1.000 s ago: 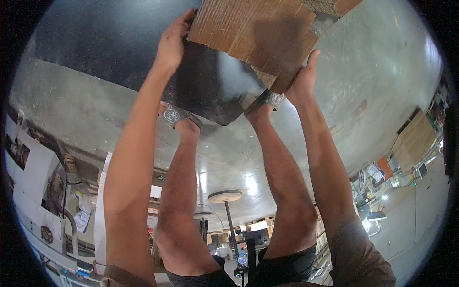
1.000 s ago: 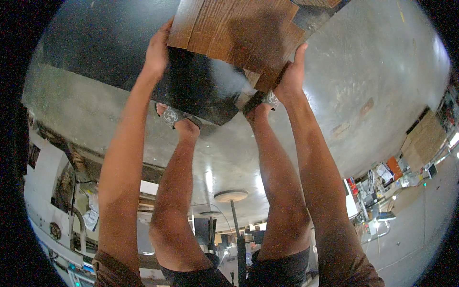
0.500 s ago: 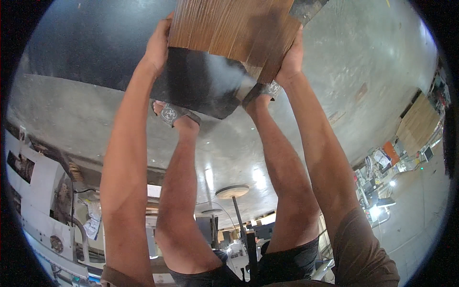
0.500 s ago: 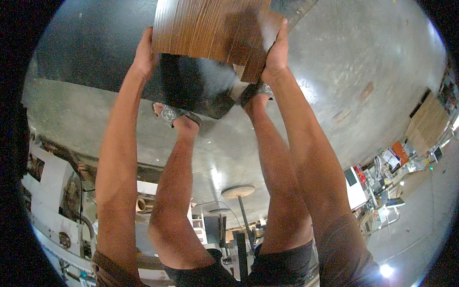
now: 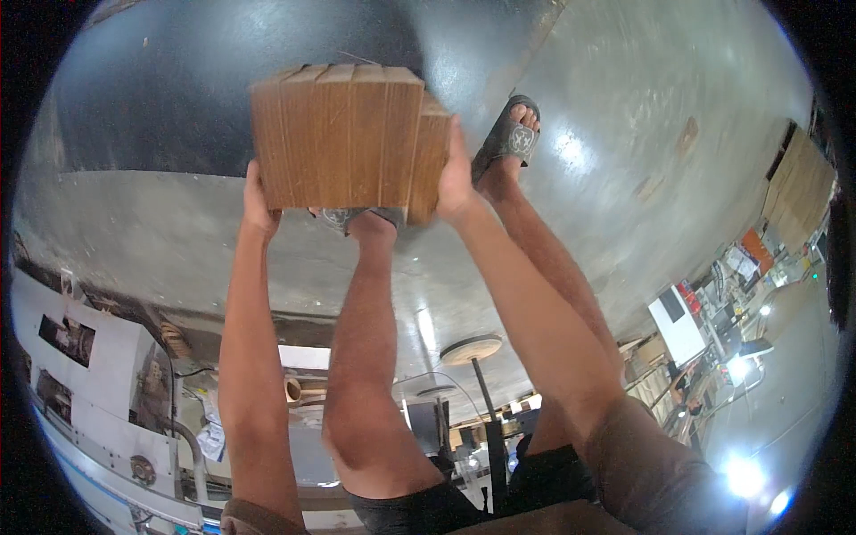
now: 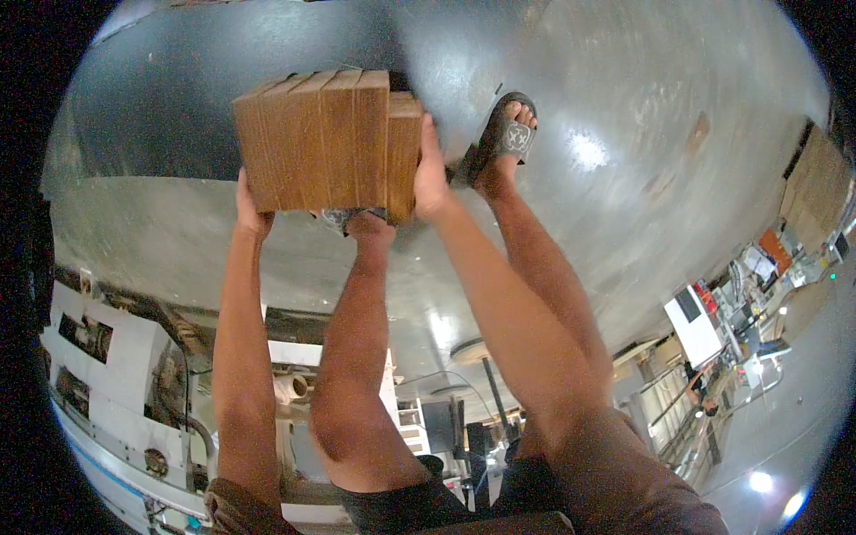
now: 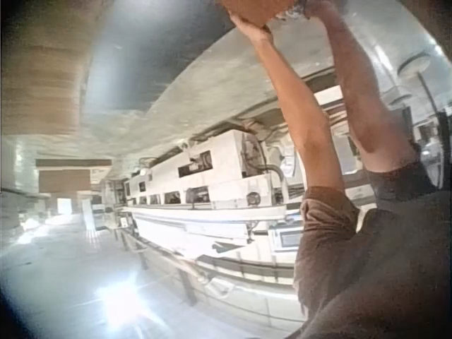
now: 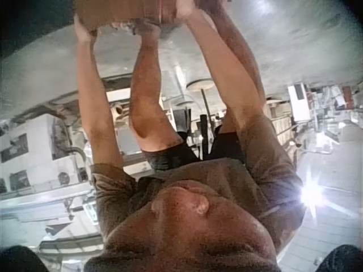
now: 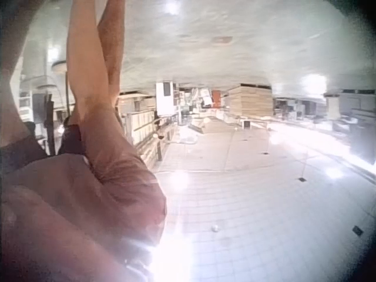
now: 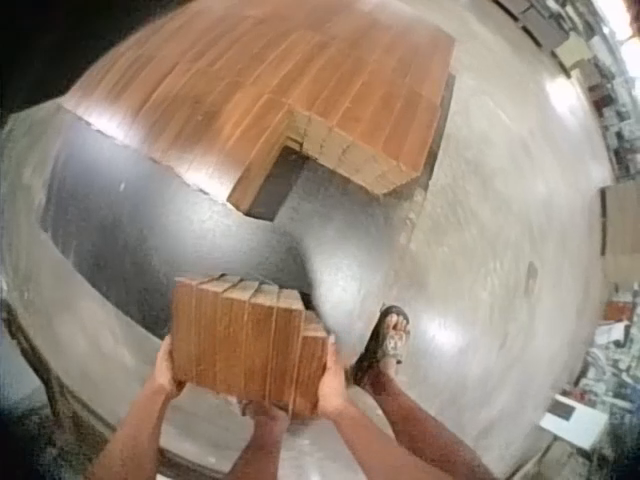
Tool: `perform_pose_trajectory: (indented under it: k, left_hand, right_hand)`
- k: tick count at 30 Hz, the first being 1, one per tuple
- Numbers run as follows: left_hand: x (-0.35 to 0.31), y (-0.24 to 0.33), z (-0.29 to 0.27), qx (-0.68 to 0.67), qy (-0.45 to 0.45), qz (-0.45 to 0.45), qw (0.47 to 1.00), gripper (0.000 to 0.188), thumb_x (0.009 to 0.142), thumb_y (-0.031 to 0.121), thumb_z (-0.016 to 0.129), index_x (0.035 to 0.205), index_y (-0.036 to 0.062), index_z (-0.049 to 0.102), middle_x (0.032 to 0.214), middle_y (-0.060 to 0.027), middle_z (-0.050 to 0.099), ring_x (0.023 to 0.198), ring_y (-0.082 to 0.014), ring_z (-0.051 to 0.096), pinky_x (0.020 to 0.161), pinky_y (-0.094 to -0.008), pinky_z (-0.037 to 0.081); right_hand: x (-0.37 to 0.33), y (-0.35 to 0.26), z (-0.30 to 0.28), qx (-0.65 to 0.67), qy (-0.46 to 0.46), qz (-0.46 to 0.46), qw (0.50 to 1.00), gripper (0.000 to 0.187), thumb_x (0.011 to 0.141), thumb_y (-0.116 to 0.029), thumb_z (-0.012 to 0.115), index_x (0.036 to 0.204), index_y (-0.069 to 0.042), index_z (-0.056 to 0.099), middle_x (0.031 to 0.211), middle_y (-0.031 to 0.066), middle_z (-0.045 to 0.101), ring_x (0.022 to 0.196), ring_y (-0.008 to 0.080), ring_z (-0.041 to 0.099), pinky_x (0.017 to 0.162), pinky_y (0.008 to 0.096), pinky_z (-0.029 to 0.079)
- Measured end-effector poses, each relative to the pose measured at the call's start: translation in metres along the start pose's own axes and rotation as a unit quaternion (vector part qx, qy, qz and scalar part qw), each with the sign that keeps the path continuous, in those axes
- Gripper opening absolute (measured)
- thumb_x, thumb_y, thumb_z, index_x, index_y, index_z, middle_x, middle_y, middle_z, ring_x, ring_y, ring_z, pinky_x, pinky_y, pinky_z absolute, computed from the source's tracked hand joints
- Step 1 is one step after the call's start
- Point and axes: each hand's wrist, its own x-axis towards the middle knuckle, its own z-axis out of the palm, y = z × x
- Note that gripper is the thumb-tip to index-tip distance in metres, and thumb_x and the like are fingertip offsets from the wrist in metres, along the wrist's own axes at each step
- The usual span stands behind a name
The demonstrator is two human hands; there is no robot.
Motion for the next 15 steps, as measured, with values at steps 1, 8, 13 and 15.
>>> perform_pose_trajectory:
  k: [1,8,13,15]
  left_hand:
    - [0.001,-0.002,-0.012,0.007,0.004,0.0,1.0,0.061,0.106,0.053,0.042,0.151,0.0116,0.048,0.15,-0.0036,0.054,0.137,-0.0214,0.05,0.113,-0.0399,0.04]
    - [0.009,0.003,-0.081,0.044,0.006,-0.009,0.999,0.066,0.105,0.058,0.041,0.153,0.0128,0.046,0.153,-0.0055,0.053,0.14,-0.023,0.05,0.114,-0.0424,0.04]
    - [0.006,0.007,-0.082,0.044,0.019,0.002,0.999,0.065,0.105,0.057,0.04,0.152,0.0122,0.047,0.153,-0.0046,0.053,0.14,-0.0227,0.05,0.113,-0.0417,0.04]
    - [0.008,0.002,-0.077,-0.003,0.002,0.05,0.999,0.064,0.105,0.055,0.039,0.152,0.012,0.047,0.152,-0.0048,0.054,0.139,-0.0222,0.051,0.113,-0.0413,0.04]
  right_hand:
    - [0.003,0.021,-0.004,0.028,-0.002,-0.022,0.999,0.082,0.101,-0.074,0.039,0.154,-0.011,0.042,0.148,0.0093,0.054,0.133,0.0262,0.053,0.112,0.0446,0.044]
    - [0.0,0.124,-0.008,0.086,0.017,-0.086,0.992,0.07,0.107,-0.063,0.034,0.15,-0.01,0.048,0.145,0.0057,0.057,0.132,0.0216,0.053,0.113,0.0385,0.042]
    - [-0.01,0.118,-0.001,0.062,0.007,-0.097,0.993,0.071,0.108,-0.062,0.033,0.153,-0.009,0.044,0.149,0.0063,0.054,0.137,0.0224,0.049,0.116,0.0386,0.038]
    - [-0.007,0.097,-0.007,0.009,-0.009,-0.108,0.994,0.075,0.108,-0.063,0.032,0.158,-0.008,0.038,0.159,0.0084,0.043,0.146,0.0247,0.039,0.123,0.0398,0.027]
